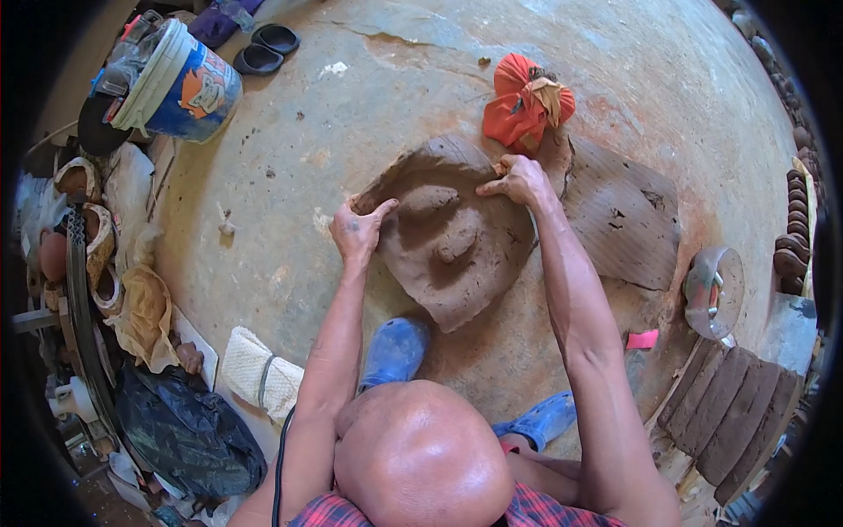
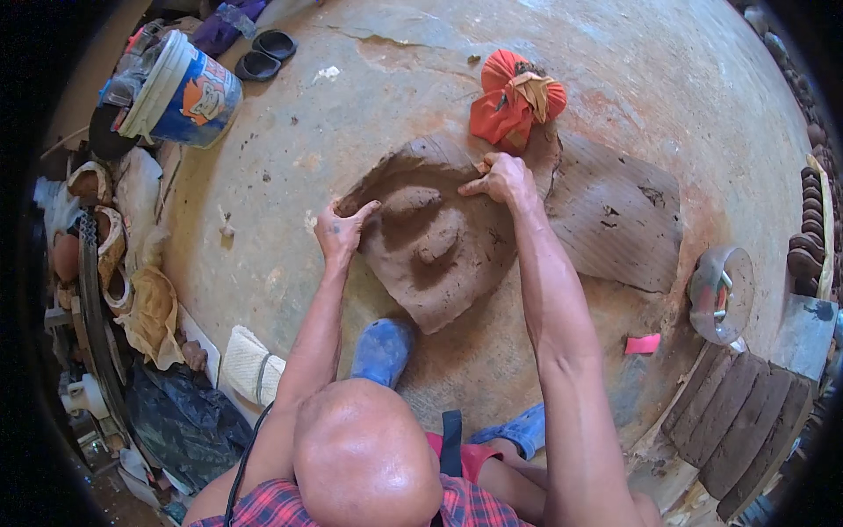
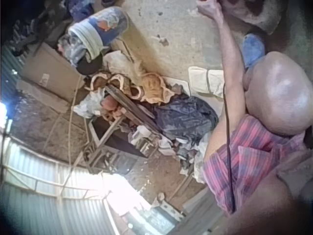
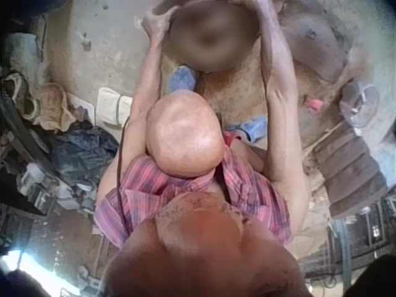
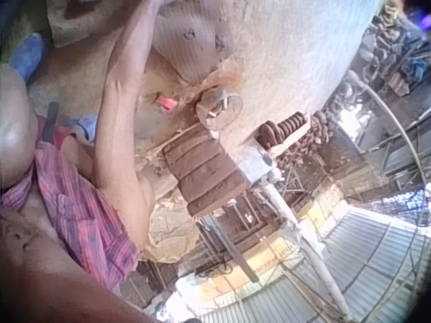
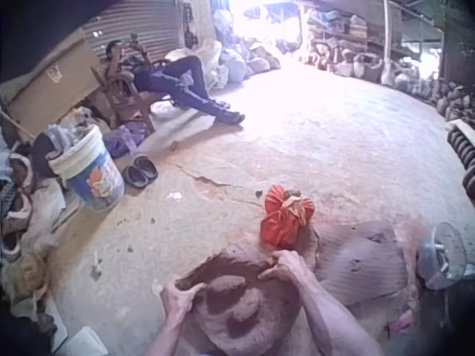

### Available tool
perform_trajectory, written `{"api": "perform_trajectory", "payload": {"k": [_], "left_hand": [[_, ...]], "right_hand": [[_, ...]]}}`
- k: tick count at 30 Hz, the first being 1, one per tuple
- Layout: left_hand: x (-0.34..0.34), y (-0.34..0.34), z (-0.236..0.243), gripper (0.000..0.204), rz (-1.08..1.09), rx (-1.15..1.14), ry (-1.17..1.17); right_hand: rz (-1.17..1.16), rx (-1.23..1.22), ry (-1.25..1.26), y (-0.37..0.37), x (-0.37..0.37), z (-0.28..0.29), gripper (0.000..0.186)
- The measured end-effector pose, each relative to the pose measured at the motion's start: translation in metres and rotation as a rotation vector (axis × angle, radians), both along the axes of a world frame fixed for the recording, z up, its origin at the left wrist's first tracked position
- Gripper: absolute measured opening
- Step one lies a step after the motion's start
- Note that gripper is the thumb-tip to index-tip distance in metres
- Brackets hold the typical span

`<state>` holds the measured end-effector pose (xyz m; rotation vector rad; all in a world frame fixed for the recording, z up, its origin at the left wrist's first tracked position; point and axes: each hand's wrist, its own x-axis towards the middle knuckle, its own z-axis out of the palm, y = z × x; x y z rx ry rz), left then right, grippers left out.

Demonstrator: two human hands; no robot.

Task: The person uses a red scraper to smooth a slab of clay, cuts a piece using a wire tool, and presses it into a two-part stone mold to shape it.

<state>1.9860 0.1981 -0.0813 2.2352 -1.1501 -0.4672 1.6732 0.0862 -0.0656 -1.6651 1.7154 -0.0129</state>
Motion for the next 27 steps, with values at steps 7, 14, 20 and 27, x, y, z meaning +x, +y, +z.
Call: {"api": "perform_trajectory", "payload": {"k": [7, 14, 20, 27], "left_hand": [[-0.003, 0.001, -0.002, 0.057, 0.031, -0.008, 0.084], [-0.004, 0.021, -0.007, 0.055, 0.093, -0.105, 0.323], [-0.009, 0.022, -0.021, 0.054, 0.194, -0.125, 0.341], [-0.014, 0.029, -0.011, 0.056, 0.204, 0.037, 0.454]], "right_hand": [[-0.025, -0.037, -0.035, 0.004, 0.000, -0.002, 0.069], [-0.020, 0.007, -0.033, 0.000, -0.001, -0.001, 0.072], [-0.029, -0.025, -0.024, 0.004, 0.003, 0.001, 0.069], [-0.025, -0.003, -0.011, 0.002, -0.003, -0.001, 0.074]]}}
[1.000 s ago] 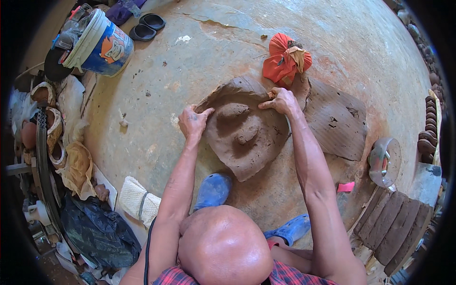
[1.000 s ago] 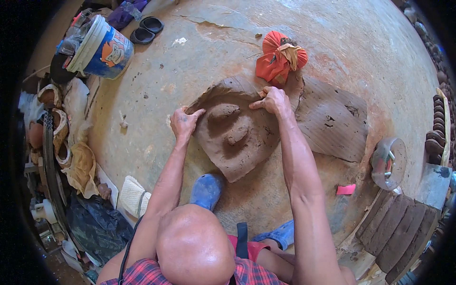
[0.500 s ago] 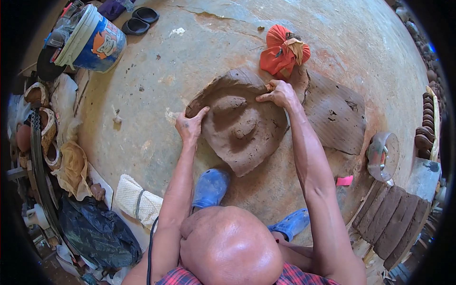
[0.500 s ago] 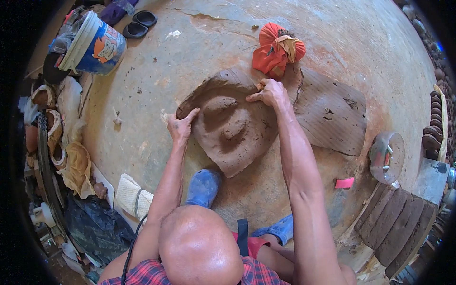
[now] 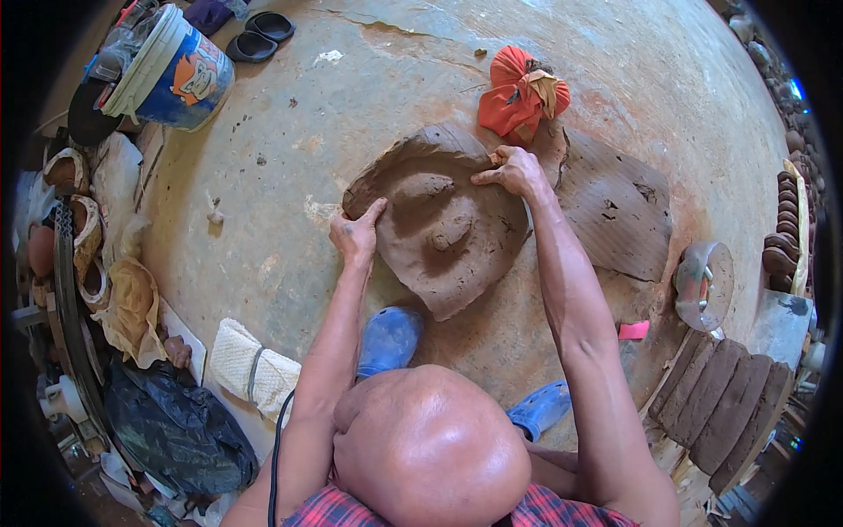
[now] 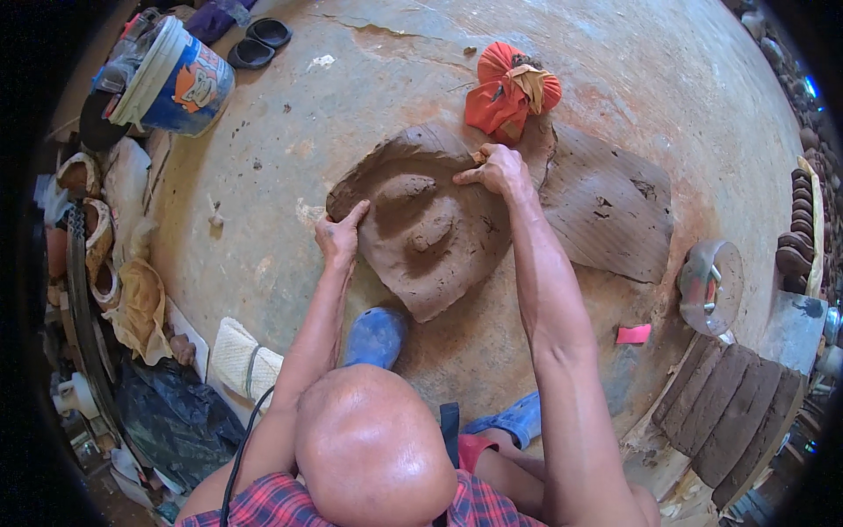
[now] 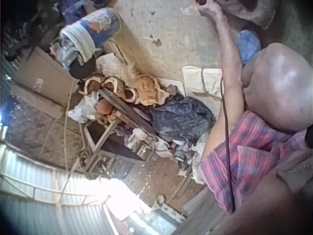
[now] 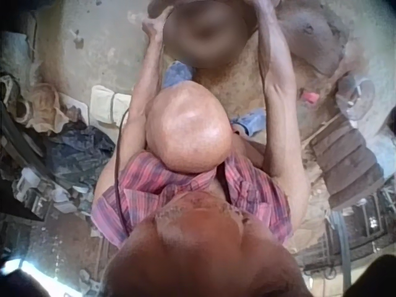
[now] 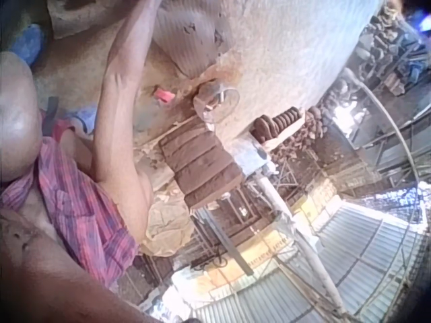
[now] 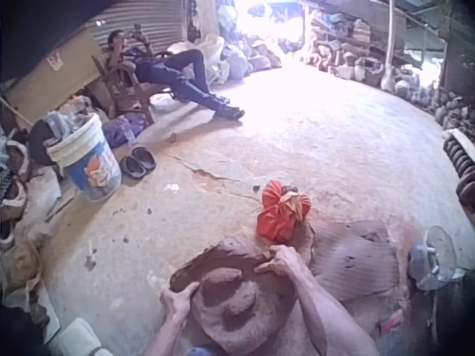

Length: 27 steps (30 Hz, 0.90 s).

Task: The person uses a red scraper to smooth a slab of clay, cuts a piece using a wire tool, and presses it into a two-part stone mold to shape it.

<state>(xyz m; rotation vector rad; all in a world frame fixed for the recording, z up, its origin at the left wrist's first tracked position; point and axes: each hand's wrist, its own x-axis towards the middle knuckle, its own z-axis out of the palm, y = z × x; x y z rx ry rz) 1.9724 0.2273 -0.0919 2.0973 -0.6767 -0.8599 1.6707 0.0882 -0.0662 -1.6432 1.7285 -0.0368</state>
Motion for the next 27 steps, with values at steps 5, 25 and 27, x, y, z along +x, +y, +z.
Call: {"api": "perform_trajectory", "payload": {"k": [5, 25, 27], "left_hand": [[0.019, 0.000, -0.021, 0.054, -0.028, -0.049, 0.043], [0.033, 0.015, -0.028, 0.061, -0.238, -0.148, 0.005], [0.038, 0.020, -0.024, 0.060, -0.247, -0.145, 0.083]], "right_hand": [[0.005, -0.032, -0.017, 0.001, 0.008, -0.001, 0.072], [0.095, -0.129, -0.007, -0.008, 0.006, -0.018, 0.075], [0.099, 0.016, -0.011, -0.013, 0.013, -0.008, 0.073]]}}
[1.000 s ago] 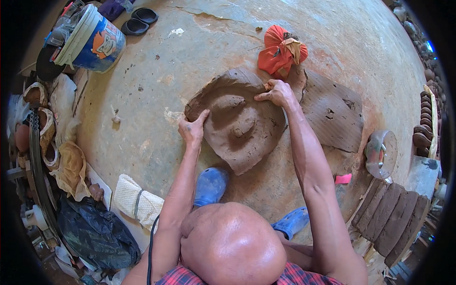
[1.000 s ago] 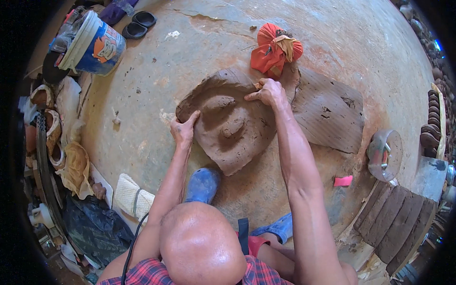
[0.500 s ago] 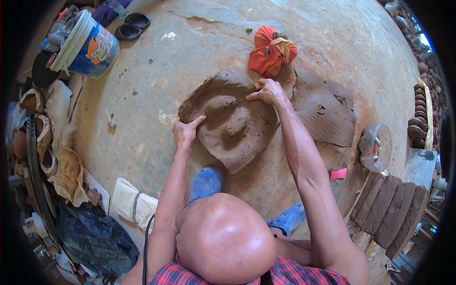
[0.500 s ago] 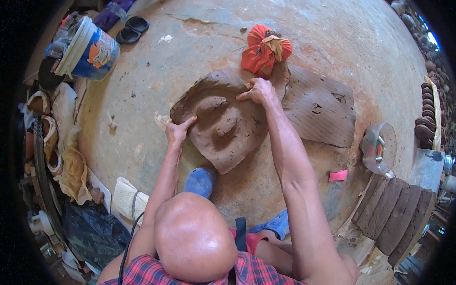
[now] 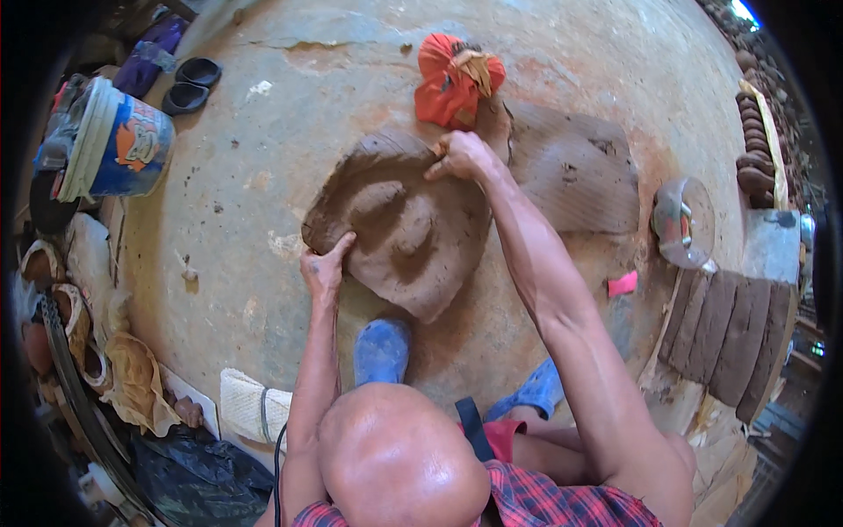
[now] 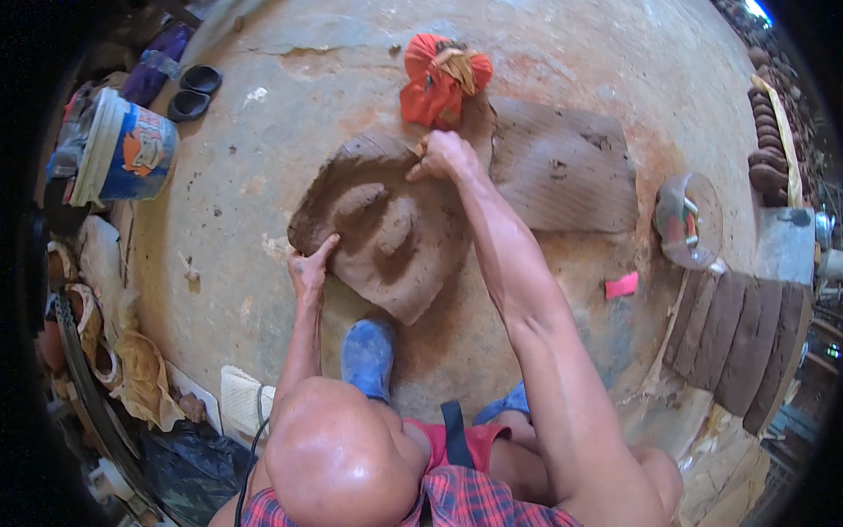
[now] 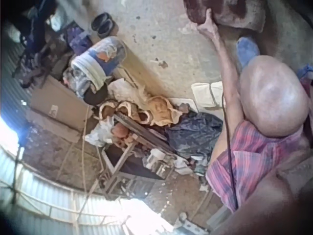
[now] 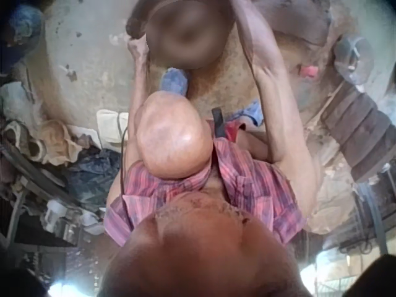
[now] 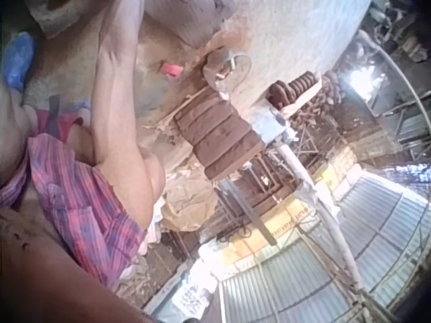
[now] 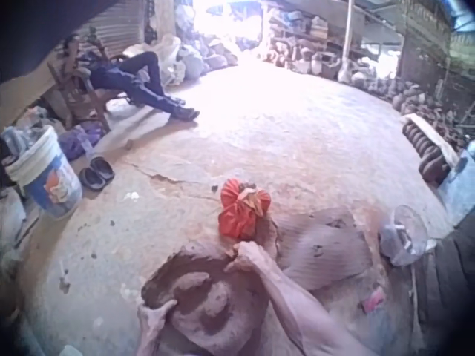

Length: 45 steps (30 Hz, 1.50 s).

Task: The person uses a red scraper to smooth a slab of clay, cuts a piece using a wire tool, and presses it into a two-part stone mold to shape it.

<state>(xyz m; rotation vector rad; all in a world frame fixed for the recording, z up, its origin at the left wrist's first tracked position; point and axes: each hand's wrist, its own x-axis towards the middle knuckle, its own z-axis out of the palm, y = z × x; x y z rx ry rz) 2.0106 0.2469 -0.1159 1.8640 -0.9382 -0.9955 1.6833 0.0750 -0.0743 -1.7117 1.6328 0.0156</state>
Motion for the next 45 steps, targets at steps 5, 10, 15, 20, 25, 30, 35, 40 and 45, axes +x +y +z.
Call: {"api": "perform_trajectory", "payload": {"k": [5, 10, 15, 20, 25, 30, 35, 40, 45], "left_hand": [[-0.028, 0.002, 0.009, 0.055, -0.081, 0.048, 0.150], [0.045, -0.004, -0.011, 0.064, -0.105, 0.015, 0.387], [0.070, -0.043, 0.009, 0.064, -0.200, -0.041, 0.597], [0.050, -0.057, -0.007, 0.076, -0.459, 0.137, 0.831], [0.077, -0.057, 0.001, 0.078, -0.492, 0.148, 0.845], [0.083, -0.020, 0.009, 0.081, -0.345, 0.223, 0.844], [0.044, -0.017, 0.040, 0.068, -0.312, 0.003, 0.527], [-0.006, -0.015, 0.086, 0.063, -0.429, -0.483, -0.350], [-0.062, -0.006, 0.096, 0.049, -0.766, -0.344, -0.248]], "right_hand": [[-0.007, -0.027, 0.131, 0.016, -0.015, 0.005, 0.072], [-0.429, -0.869, -0.196, 0.108, -0.006, 0.071, 0.047], [-1.379, -0.875, 0.261, 0.258, -0.165, 0.028, 0.034], [-1.211, -0.376, 0.697, 0.372, -0.322, -0.022, 0.090], [-1.506, 0.027, 0.116, 0.348, -0.293, -0.008, 0.064], [-1.549, -0.396, -0.325, 0.371, -0.229, 0.023, 0.021], [-1.391, -0.582, -0.454, 0.381, -0.164, 0.071, 0.021], [-1.216, -0.608, -0.357, 0.269, -0.034, 0.097, 0.024], [-0.703, -0.348, -0.348, 0.188, 0.010, 0.065, 0.028]]}}
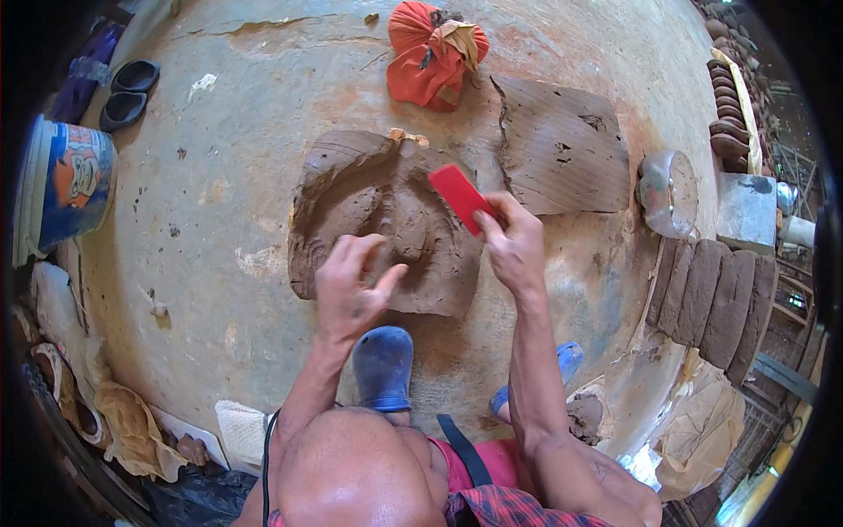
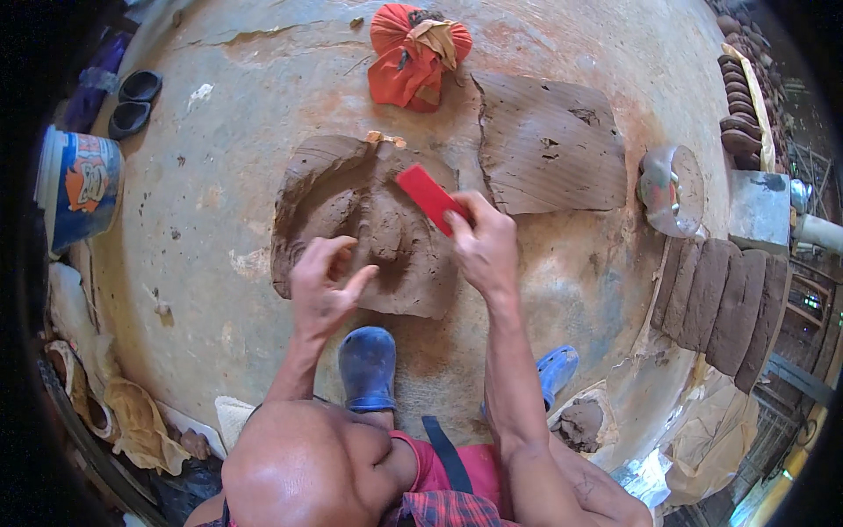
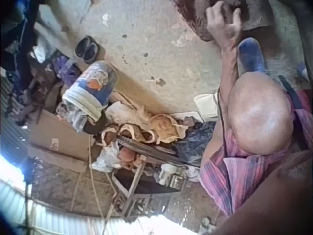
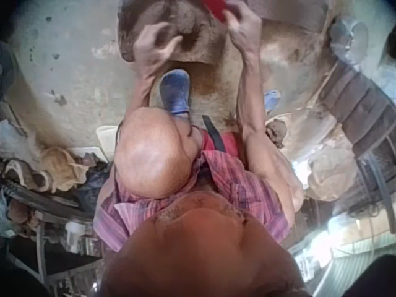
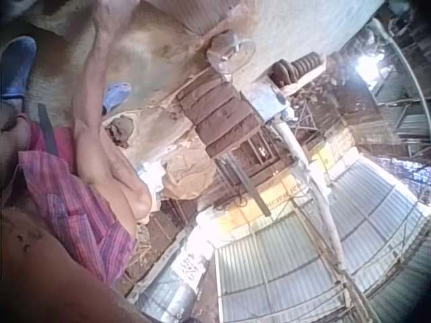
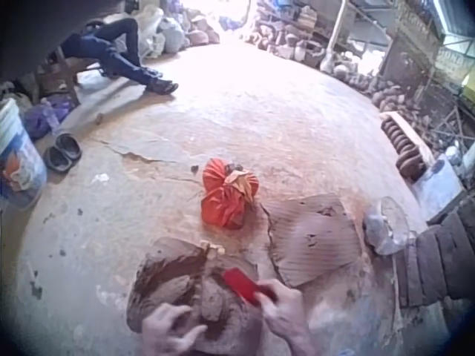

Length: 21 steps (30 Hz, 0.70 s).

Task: The person uses a red scraper to smooth a slab of clay, cuts a piece using a wire tool, and presses it into a two-part stone mold to shape it.

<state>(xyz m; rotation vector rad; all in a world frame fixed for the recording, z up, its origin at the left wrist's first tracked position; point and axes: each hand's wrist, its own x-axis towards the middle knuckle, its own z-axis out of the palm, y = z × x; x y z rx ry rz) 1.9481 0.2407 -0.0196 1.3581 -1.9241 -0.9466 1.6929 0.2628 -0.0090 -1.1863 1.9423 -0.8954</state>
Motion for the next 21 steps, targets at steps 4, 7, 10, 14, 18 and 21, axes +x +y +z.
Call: {"api": "perform_trajectory", "payload": {"k": [4, 7, 10, 14, 18, 21], "left_hand": [[-0.019, 0.006, -0.012, 0.047, -0.023, 0.150, -0.010], [-0.022, 0.009, -0.020, 0.048, -0.019, 0.174, 0.002], [-0.022, 0.013, -0.030, 0.046, -0.007, 0.189, 0.004], [-0.023, 0.013, -0.039, 0.044, 0.031, 0.175, 0.033], [-0.022, 0.010, -0.041, 0.042, 0.041, 0.198, 0.044], [-0.023, 0.011, -0.043, 0.043, 0.030, 0.153, 0.064]], "right_hand": [[0.236, 0.021, 0.148, -0.040, 0.019, -0.004, 0.027], [0.358, 0.008, 0.291, -0.050, 0.025, -0.010, 0.033], [0.395, 0.056, 0.391, -0.052, 0.032, -0.008, 0.037], [0.379, 0.077, 0.410, -0.054, 0.034, -0.006, 0.038], [0.403, 0.141, 0.379, -0.057, 0.032, -0.003, 0.026], [0.438, 0.154, 0.407, -0.057, 0.029, -0.007, 0.025]]}}
